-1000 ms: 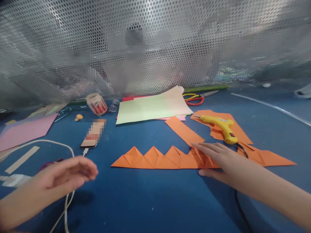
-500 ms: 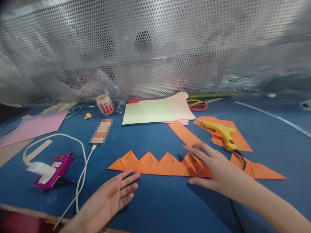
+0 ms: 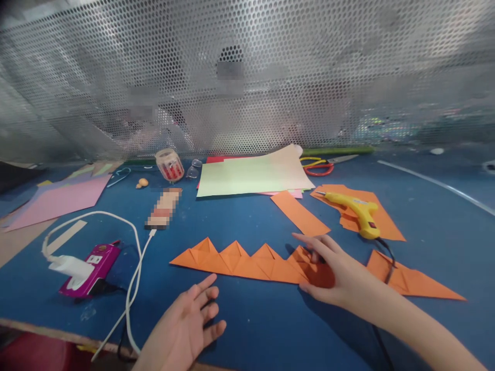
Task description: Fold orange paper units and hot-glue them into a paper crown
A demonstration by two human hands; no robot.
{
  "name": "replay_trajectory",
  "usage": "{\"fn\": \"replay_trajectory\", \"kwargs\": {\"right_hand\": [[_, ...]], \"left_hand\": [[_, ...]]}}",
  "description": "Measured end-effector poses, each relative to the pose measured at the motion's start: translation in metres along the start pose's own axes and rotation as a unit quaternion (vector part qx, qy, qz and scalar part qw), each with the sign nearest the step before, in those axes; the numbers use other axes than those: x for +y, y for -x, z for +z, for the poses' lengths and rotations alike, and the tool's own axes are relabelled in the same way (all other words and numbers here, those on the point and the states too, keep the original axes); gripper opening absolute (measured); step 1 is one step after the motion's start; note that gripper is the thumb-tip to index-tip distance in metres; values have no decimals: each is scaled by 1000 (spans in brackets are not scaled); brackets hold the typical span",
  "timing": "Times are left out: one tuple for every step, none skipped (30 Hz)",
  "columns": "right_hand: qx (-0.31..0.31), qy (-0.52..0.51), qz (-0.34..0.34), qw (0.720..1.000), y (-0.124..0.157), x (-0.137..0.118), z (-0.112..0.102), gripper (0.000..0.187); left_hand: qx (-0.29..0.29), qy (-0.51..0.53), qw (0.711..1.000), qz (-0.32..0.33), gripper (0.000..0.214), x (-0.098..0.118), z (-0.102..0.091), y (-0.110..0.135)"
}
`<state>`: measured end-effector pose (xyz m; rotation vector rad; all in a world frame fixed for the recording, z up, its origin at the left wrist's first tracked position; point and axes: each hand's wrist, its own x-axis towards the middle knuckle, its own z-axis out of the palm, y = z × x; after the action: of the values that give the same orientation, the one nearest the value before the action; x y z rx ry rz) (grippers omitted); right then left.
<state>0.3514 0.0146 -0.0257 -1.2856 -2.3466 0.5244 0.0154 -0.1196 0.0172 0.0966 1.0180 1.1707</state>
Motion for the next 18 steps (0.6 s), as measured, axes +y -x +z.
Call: {"fn": "replay_trajectory", "kwargs": {"right_hand": [[-10,-5,9,1000,1,1,1,75],[-11,-9,16,1000,1,1,2,77],[-7,-12,23,1000,2,0,2,77],[0,-16,30,999,2,-2,2,76],[7,-20,36,999,3,-4,3,74],[14,-24,40,999,3,-7,3,72],[21,-31,43,998,3,-10,3,70],[26,-40,45,998,3,-14,4,70],[29,-50,47,997,4,-17,4,70],[34,-60,49,996,4,-20,5,71],[38,-68,52,996,4,-23,5,71],[38,-76,54,995,4,-25,6,71],[35,-80,55,995,4,-27,6,72],[31,-81,54,995,4,-28,7,72],[29,-84,54,995,4,-28,7,72],[27,-87,52,994,5,-29,8,72],[25,-90,52,994,5,-29,8,72],[23,-93,51,994,5,-29,9,71]], "left_hand": [[5,9,1000,2,36,0,2,-1],[10,18,1000,5,38,-1,4,-1],[13,28,999,8,40,-1,6,-2],[17,37,999,12,44,-1,9,-3],[20,46,999,15,47,0,11,-3],[23,54,998,18,51,0,14,-4],[27,61,998,20,55,1,16,-4],[31,67,997,23,59,2,19,-4],[34,72,996,25,63,3,22,-3],[38,76,996,28,68,4,25,-2],[41,78,996,31,72,5,27,-1],[43,80,995,35,76,6,29,0],[46,81,995,38,79,7,31,1],[48,82,995,40,82,8,32,2],[50,84,994,40,85,9,32,2],[52,87,994,40,86,11,33,2],[56,90,994,39,87,12,33,2],[60,94,993,37,86,14,32,1]]}}
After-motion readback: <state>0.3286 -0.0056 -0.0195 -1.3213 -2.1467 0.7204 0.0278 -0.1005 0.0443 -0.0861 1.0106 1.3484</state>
